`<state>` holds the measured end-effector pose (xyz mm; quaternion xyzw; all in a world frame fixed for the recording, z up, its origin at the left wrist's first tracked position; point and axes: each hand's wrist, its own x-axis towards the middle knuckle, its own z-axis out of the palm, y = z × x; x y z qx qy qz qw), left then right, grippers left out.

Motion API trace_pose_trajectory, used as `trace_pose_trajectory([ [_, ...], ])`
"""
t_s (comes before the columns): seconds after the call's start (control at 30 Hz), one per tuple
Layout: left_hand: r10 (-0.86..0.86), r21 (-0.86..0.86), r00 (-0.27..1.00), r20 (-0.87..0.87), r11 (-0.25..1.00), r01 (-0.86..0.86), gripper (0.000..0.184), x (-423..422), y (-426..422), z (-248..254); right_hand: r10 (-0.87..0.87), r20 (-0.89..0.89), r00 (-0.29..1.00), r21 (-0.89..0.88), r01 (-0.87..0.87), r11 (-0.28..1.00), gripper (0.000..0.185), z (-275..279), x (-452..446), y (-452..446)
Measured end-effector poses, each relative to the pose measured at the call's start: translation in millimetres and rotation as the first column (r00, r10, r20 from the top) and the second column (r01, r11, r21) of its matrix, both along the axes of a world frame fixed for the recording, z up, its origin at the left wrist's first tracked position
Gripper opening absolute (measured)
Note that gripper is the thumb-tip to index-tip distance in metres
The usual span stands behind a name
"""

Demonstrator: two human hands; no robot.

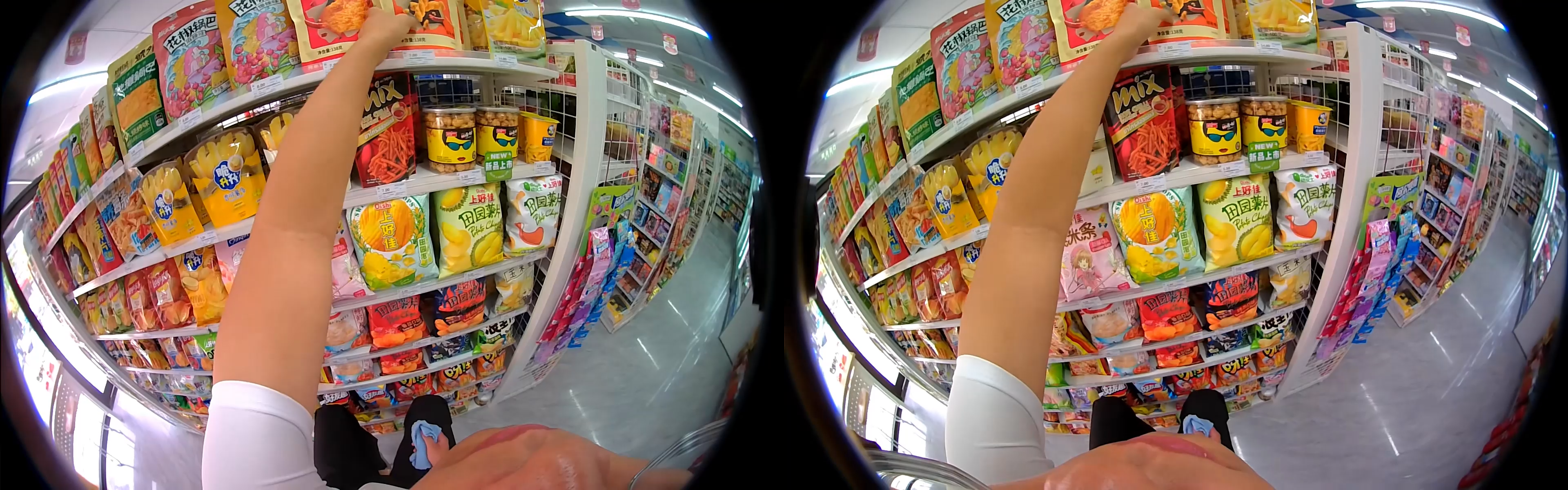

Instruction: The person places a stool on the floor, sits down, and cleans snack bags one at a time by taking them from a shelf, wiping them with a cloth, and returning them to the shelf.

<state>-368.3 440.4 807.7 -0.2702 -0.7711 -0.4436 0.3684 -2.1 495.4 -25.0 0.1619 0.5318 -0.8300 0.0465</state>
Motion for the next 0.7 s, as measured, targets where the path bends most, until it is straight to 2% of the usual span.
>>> trace_pose_trajectory([
  [0.17, 0.048, 0.043, 0.988, -0.144, 0.998, -0.042, 0.089, -20.5, 4.9, -3.2, 0.009, -0.027, 1.000, -0.013, -0.010, 1.000, 0.023, -4.4, -1.9, -2.2],
  [0.27, -0.027, -0.116, 0.963, -0.270, 0.993, -0.005, 0.076, -29.3, -1.0, 0.4, 0.017, -0.083, 0.996, -0.026, -0.020, 0.999, 0.023, -5.3, -2.4, 0.2],
  [0.3, -0.056, -0.105, 0.986, -0.157, 0.994, 0.040, 0.069, -3.1, -0.8, -3.2, 0.022, -0.106, 0.994, -0.032, -0.026, 0.999, 0.023, -3.6, -1.1, 0.7],
  [0.37, -0.116, -0.066, 0.990, 0.074, 0.990, 0.121, 0.056, 76.6, -1.7, -12.7, 0.004, -0.045, 0.999, -0.003, -0.004, 1.000, 0.023, 12.4, 1.1, -0.9],
  [0.4, -0.132, -0.065, 0.991, 0.003, 0.989, 0.132, 0.055, 74.3, -3.3, -13.5, -0.006, -0.017, 1.000, 0.012, 0.006, 1.000, 0.023, 19.5, 2.4, -1.6],
  [0.47, -0.161, -0.064, 0.977, -0.140, 0.986, 0.154, 0.052, 58.9, -6.0, -12.3, -0.007, -0.135, 0.991, 0.073, 0.017, 0.997, 0.024, -36.8, -7.2, -0.6],
  [0.5, 0.023, 0.086, 0.879, -0.477, 0.996, 0.020, 0.052, 34.0, -2.6, -7.5, -0.015, -0.135, 0.991, 0.070, 0.025, 0.997, 0.024, -41.8, -7.0, -0.7],
  [0.53, 0.239, 0.271, 0.651, -0.720, 0.961, -0.052, 0.052, 1.5, 4.4, 0.1, -0.023, -0.135, 0.991, 0.067, 0.032, 0.997, 0.024, -45.7, -6.8, -0.9],
  [0.57, 0.448, 0.459, 0.334, -0.829, 0.887, -0.053, 0.052, -16.0, 7.9, 3.6, -0.040, -0.074, 0.996, 0.031, 0.043, 0.999, 0.024, -24.1, -2.7, -4.7],
  [0.63, 0.239, 0.337, 0.702, -0.670, 0.942, 0.001, 0.062, 14.6, -3.8, 4.4, -0.031, -0.001, 1.000, -0.005, 0.031, 0.999, 0.025, 17.5, 3.4, -2.9],
  [0.67, 0.115, 0.282, 0.837, -0.534, 0.958, 0.048, 0.067, 32.8, -9.0, 4.4, -0.008, 0.007, 1.000, -0.010, 0.008, 1.000, 0.025, 29.2, 5.2, -2.1],
  [0.7, 0.196, 0.411, 0.859, -0.472, 0.912, 0.017, 0.075, 44.4, -7.8, 1.3, 0.017, 0.016, 1.000, -0.014, -0.017, 1.000, 0.025, 35.7, 6.7, -0.5],
])
